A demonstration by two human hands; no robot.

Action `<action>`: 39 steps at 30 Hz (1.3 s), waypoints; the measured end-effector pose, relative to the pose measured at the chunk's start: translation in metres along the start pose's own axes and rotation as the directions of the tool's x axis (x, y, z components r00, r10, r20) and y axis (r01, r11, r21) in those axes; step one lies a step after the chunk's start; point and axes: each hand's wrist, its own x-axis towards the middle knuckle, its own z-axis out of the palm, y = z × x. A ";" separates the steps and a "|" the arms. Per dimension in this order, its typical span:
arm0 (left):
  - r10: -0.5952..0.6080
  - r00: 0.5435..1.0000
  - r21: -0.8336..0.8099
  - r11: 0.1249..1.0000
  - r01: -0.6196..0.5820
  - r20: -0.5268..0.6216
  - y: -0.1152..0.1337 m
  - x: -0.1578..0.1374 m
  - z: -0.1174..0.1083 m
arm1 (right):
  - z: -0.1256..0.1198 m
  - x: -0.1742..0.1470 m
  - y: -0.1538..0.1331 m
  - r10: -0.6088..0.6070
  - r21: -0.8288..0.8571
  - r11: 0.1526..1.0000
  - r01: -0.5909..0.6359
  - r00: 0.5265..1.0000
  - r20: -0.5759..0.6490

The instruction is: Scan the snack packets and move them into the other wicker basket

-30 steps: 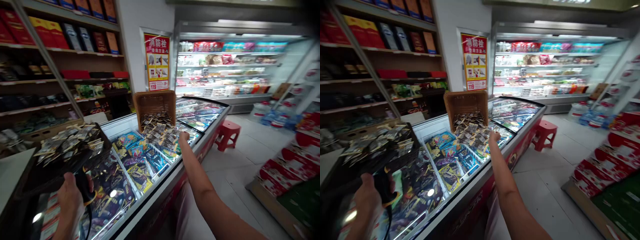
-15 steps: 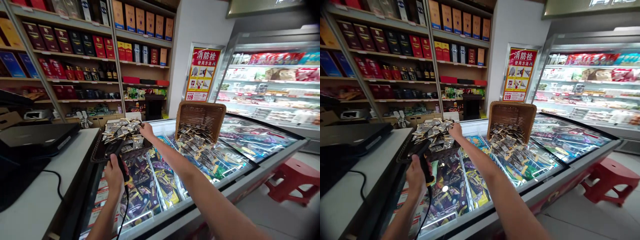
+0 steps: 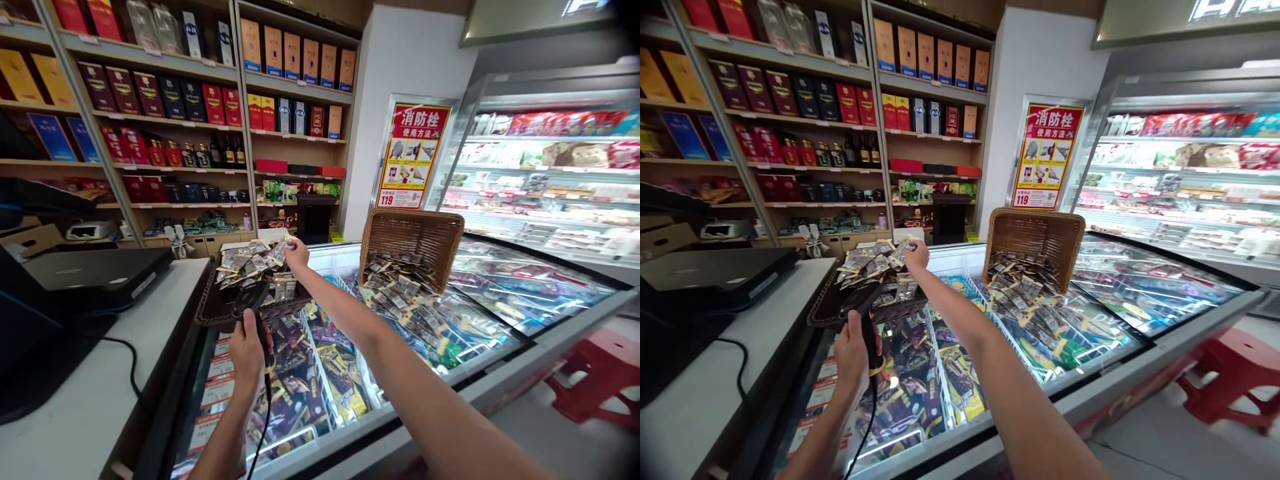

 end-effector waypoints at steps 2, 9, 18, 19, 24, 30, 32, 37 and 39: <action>0.010 0.999 -0.014 1.000 -0.010 0.035 0.002 -0.001 0.001 | -0.039 -0.013 0.005 -0.059 0.127 0.990 0.058 0.998 0.003; -0.002 0.962 0.055 0.998 -0.014 0.272 0.006 -0.009 0.009 | -0.168 -0.075 0.052 0.021 0.421 0.906 0.036 0.991 -0.130; -0.192 0.753 0.294 0.956 -0.003 0.630 -0.017 -0.011 0.014 | -0.190 -0.096 0.079 -0.008 0.206 0.977 0.049 0.981 -0.194; -0.201 0.744 0.303 0.953 -0.003 0.637 -0.019 -0.010 0.013 | -0.190 -0.096 0.078 -0.021 0.179 0.982 0.054 0.983 -0.183; -0.191 0.750 0.298 0.955 -0.009 0.633 -0.017 -0.010 0.013 | -0.195 -0.094 0.080 0.013 0.138 0.990 0.014 0.981 -0.191; -0.185 0.744 0.321 0.946 -0.042 0.642 -0.010 -0.013 0.012 | -0.198 -0.094 0.083 -0.005 0.134 0.990 0.033 0.980 -0.199; -0.178 0.741 0.326 0.944 -0.059 0.648 -0.012 -0.011 0.012 | -0.198 -0.094 0.083 0.003 0.142 0.989 0.026 0.979 -0.202; -0.176 0.745 0.326 0.944 -0.058 0.643 -0.018 -0.010 0.010 | -0.198 -0.092 0.084 0.025 0.158 0.987 0.007 0.979 -0.201; -0.173 0.747 0.322 0.945 -0.057 0.641 -0.017 -0.011 0.010 | -0.198 -0.090 0.084 0.030 0.158 0.987 0.003 0.978 -0.209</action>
